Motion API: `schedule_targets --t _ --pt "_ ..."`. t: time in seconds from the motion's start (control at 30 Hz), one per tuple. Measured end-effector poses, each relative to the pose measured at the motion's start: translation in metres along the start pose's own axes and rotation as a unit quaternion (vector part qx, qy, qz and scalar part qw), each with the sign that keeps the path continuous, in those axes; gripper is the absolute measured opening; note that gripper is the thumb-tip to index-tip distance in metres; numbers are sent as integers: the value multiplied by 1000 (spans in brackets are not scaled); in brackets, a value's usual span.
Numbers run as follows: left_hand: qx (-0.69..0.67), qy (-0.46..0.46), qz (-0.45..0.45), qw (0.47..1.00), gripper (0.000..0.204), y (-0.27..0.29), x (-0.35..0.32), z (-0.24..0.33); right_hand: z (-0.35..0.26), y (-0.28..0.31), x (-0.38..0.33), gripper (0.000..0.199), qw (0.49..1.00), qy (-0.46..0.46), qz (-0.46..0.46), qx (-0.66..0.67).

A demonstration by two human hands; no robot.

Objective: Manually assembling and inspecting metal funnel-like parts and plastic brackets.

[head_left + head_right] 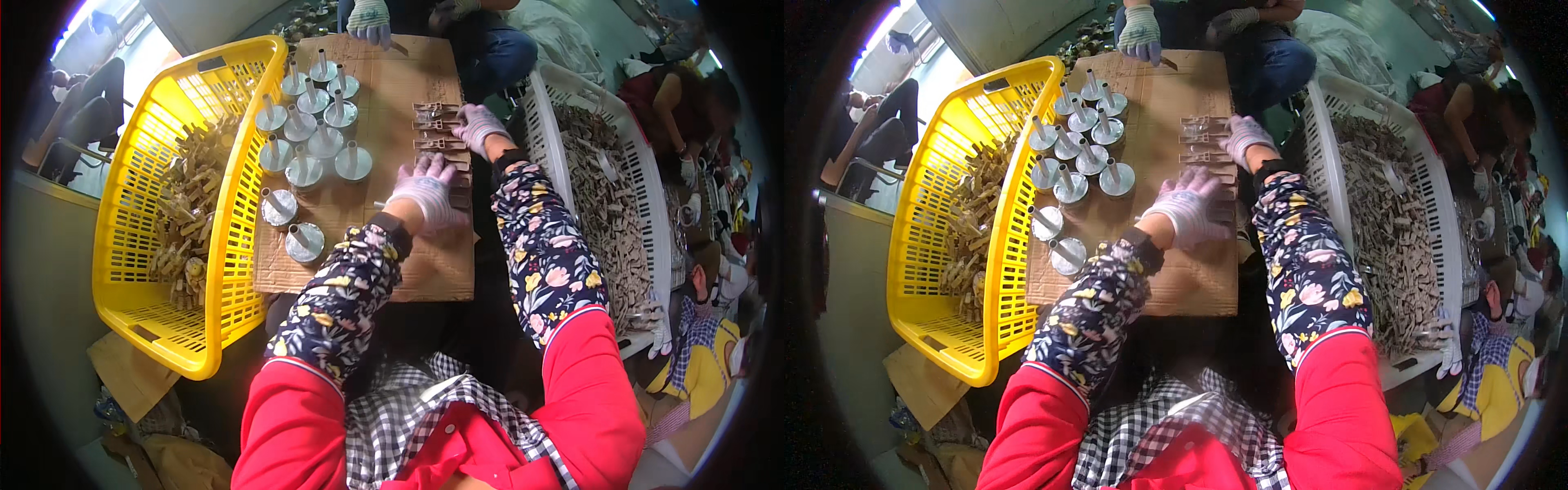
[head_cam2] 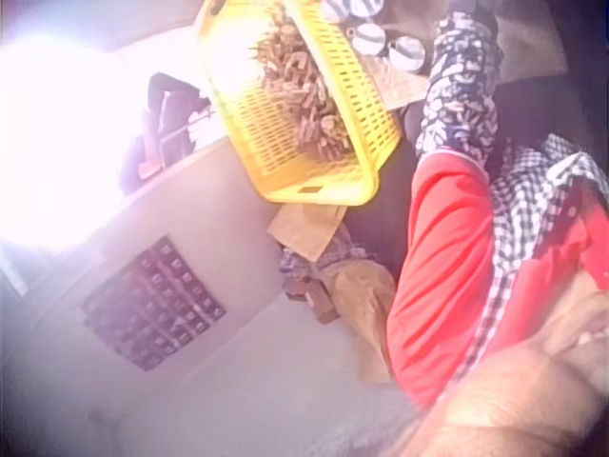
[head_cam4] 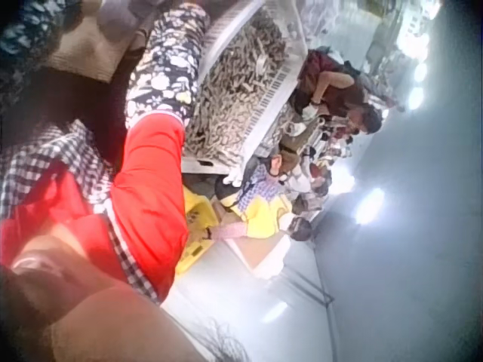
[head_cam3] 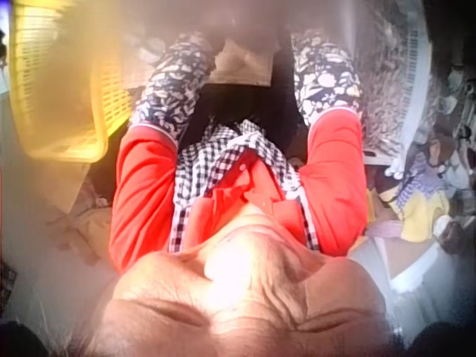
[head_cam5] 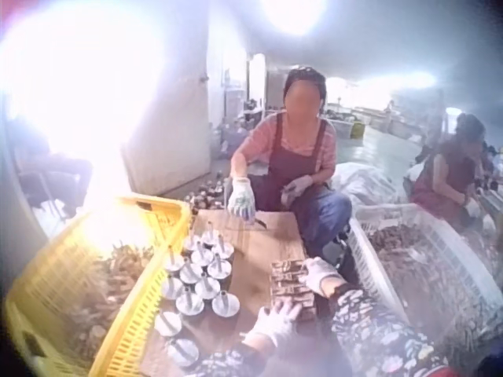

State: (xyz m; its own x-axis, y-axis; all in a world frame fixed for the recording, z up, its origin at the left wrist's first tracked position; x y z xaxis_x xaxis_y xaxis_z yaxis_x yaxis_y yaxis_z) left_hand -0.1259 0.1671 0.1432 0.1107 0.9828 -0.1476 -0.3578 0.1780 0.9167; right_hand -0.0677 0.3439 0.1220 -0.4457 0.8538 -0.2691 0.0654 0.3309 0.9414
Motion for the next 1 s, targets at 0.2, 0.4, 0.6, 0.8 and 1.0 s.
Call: schedule_targets --t 0.2,0.4,0.6,0.8,1.0 --pt "-17 2 -108 994 93 -8 6 10 -3 15 28 40 991 83 21 -103" --pt "-13 -6 -125 992 91 -5 4 9 -13 75 20 33 941 148 -98 288" --pt "-20 3 -116 993 88 8 11 2 19 110 -21 23 463 20 -381 800" --pt "-14 -22 -66 997 81 12 12 10 6 70 0 16 941 312 105 -74" --pt "-13 -11 -92 996 95 8 -4 22 -17 13 -12 35 993 98 -5 -60"
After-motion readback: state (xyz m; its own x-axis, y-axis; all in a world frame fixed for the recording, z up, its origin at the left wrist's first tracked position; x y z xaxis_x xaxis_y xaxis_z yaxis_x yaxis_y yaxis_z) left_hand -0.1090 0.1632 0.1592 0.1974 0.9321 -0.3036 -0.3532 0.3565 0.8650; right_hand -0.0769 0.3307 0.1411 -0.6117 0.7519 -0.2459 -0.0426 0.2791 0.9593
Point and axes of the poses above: each hand's wrist, its own x-axis towards the middle knuckle, its own y-axis out of the back of the hand, z = x × y, the point moved 6 cm from there along x, towards the middle knuckle, and after that the axes turned 2 degrees about x, right-handed, at the moved point
